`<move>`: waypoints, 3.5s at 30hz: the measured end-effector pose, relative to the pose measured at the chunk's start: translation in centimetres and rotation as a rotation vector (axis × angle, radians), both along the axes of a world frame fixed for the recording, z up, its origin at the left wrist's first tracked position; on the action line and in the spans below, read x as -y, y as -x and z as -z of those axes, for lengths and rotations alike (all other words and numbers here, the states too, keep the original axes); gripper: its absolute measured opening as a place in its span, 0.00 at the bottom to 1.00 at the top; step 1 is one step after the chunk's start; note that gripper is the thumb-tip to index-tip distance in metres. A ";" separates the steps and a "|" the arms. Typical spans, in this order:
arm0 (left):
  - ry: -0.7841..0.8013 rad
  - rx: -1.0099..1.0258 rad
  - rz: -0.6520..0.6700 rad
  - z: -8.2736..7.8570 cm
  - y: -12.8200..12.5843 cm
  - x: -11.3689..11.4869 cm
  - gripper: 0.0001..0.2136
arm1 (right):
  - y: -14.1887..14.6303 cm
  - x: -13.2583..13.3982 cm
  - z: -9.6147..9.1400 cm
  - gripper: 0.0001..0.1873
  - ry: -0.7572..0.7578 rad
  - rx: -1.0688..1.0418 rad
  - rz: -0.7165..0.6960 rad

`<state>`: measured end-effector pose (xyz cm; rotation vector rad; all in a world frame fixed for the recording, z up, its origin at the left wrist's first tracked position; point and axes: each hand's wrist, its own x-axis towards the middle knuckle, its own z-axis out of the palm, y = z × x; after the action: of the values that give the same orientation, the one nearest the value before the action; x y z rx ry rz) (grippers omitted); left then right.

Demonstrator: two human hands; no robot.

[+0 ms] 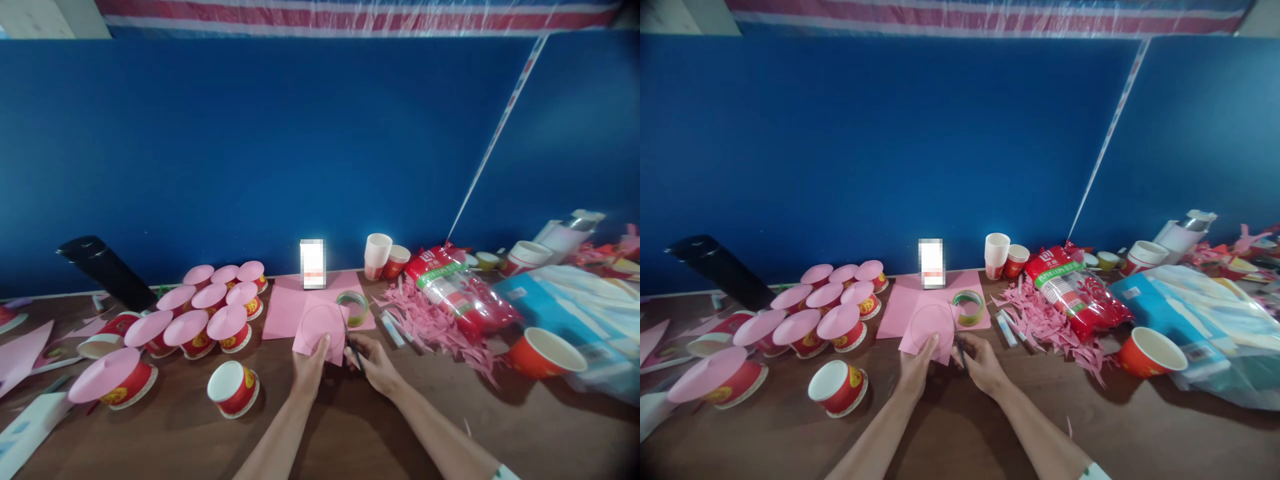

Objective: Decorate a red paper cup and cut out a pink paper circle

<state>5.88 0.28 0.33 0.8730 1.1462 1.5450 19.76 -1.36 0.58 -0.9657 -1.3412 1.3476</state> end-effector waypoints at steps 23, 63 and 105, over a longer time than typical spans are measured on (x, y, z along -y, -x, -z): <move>0.000 0.016 -0.015 0.0 0.0 0.1 0.21 | -0.1 0.0 0.2 0.24 0.011 0.012 0.008; 0.005 0.031 -0.024 -0.9 0.0 0.2 0.19 | 0.0 0.0 -0.1 0.21 0.008 0.017 0.003; -0.026 -0.014 0.030 -0.3 0.1 0.1 0.19 | -0.2 -0.1 0.5 0.19 0.046 -0.016 0.002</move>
<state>5.79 0.22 0.65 0.9162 1.1202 1.5345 19.99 -1.24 0.07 -0.9849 -1.3017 1.3875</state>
